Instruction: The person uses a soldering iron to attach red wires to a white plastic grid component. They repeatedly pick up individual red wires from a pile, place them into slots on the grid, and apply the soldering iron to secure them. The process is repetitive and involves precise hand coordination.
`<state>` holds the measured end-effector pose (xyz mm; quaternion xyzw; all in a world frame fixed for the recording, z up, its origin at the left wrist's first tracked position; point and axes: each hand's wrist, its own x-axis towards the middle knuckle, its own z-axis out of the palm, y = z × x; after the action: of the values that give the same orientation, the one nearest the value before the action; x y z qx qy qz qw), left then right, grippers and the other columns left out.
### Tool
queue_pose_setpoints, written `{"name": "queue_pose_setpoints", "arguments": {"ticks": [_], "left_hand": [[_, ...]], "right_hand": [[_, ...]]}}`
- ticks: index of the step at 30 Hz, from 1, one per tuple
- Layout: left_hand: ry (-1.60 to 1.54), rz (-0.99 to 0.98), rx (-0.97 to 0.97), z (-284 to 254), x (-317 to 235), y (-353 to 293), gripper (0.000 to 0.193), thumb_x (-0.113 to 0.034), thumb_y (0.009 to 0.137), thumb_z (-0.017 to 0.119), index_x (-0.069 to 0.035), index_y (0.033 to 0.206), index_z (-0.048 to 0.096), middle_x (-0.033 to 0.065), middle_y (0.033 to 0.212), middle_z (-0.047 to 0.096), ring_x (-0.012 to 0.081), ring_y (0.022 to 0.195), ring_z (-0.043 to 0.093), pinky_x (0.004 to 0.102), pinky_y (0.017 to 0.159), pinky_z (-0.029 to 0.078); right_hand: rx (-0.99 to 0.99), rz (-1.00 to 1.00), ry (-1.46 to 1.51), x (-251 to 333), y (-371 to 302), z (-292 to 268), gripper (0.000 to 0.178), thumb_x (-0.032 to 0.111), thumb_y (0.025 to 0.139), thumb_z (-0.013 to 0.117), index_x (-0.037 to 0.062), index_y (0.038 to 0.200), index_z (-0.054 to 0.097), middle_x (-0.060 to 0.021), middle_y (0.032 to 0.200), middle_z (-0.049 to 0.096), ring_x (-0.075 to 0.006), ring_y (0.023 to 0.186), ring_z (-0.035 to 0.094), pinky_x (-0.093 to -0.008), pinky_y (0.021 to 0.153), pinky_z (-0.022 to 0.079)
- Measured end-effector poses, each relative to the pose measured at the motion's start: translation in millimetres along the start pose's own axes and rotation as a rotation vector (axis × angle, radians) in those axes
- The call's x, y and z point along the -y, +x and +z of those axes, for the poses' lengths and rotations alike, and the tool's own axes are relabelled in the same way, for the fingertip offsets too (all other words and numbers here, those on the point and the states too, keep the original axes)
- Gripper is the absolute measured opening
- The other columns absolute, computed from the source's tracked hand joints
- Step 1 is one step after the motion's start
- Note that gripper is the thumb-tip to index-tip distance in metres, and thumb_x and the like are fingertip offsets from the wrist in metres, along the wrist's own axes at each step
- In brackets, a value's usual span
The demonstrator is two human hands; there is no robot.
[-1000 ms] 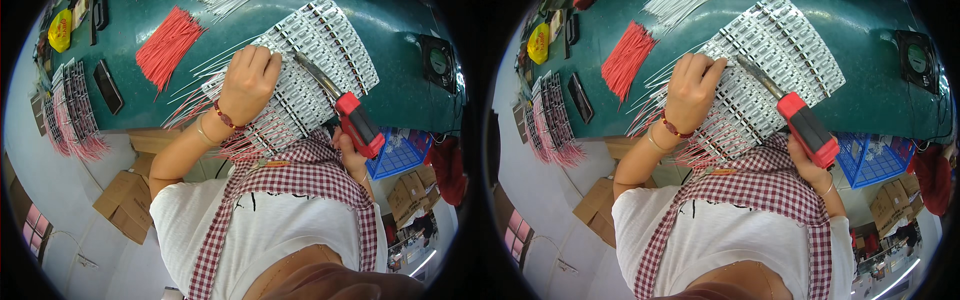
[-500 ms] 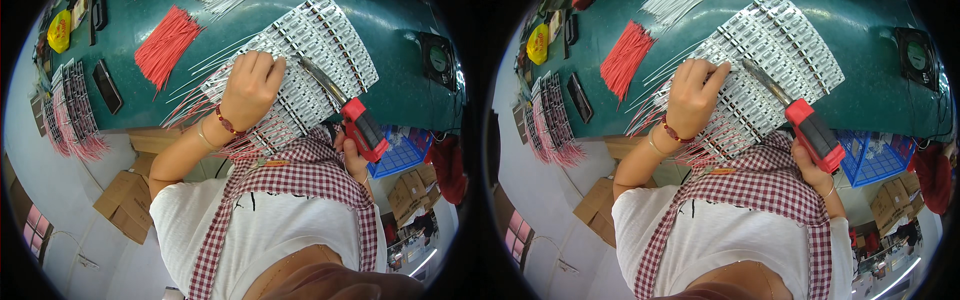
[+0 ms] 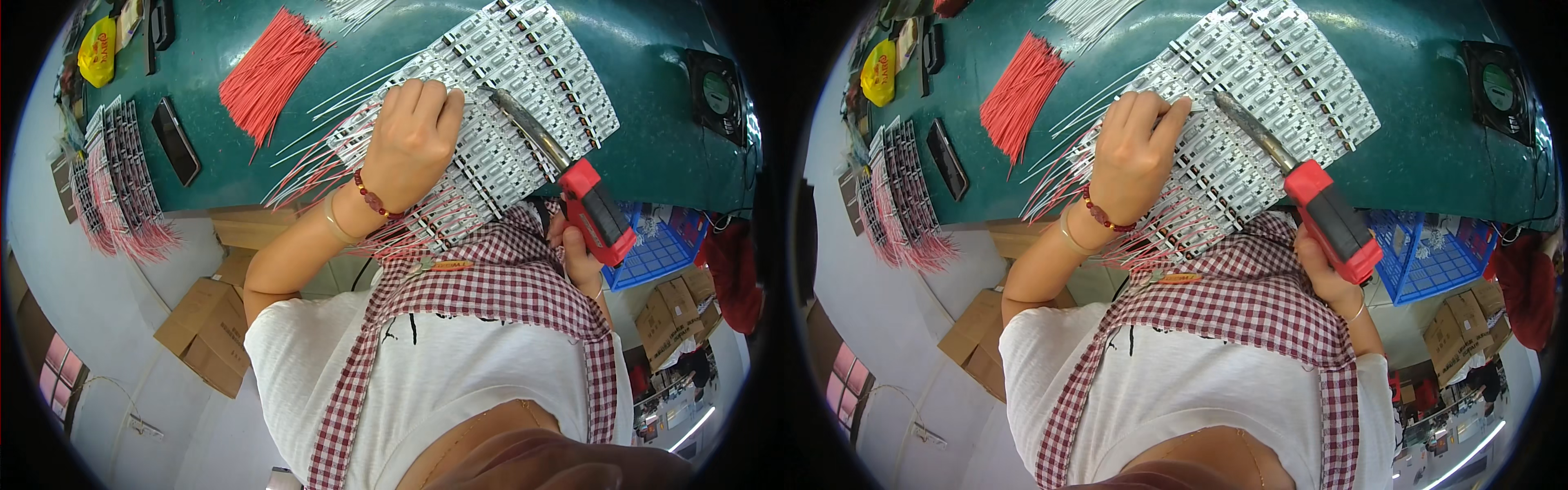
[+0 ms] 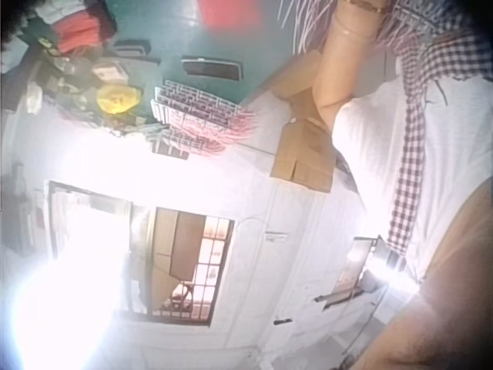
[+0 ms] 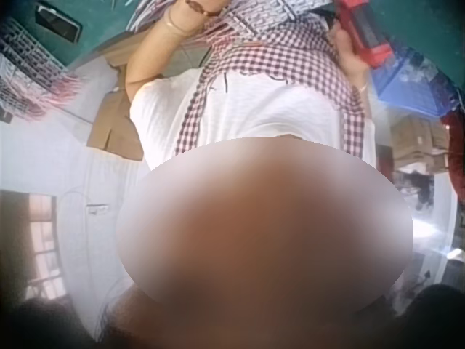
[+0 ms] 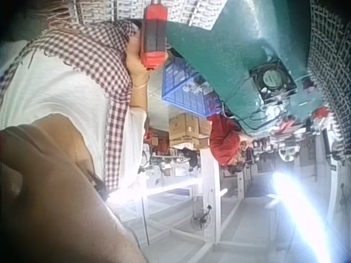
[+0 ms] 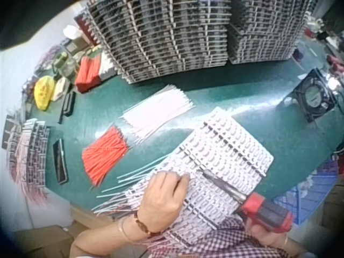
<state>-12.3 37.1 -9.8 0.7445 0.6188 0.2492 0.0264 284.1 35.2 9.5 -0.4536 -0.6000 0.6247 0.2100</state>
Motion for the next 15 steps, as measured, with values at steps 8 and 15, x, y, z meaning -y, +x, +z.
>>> {"name": "queue_pose_setpoints", "arguments": {"ticks": [8,15], "left_hand": [[0.028,0.000,0.035,-2,1,1,0.027,-0.001,0.073,0.060,0.001,0.099,0.065,0.0079,0.080,0.050,0.0233,0.073,0.051,0.0341,0.066,0.042],[0.021,-0.005,0.005,-1,-1,1,0.027,0.000,0.072,0.060,0.001,0.099,0.065,0.0084,0.078,0.049,0.0234,0.072,0.051,0.0347,0.066,0.042]], "right_hand": [[-0.042,-0.017,0.009,-2,0,3,0.042,0.028,0.092,0.059,-0.0016,0.121,0.053,-0.0048,0.073,0.058,-0.0111,0.063,0.053,-0.0254,0.057,0.042],[0.038,-0.047,-0.188,-12,3,-2,0.014,0.010,0.088,0.063,0.0015,0.099,0.065,-0.0054,0.080,0.063,-0.0165,0.070,0.060,-0.0289,0.064,0.047]]}}
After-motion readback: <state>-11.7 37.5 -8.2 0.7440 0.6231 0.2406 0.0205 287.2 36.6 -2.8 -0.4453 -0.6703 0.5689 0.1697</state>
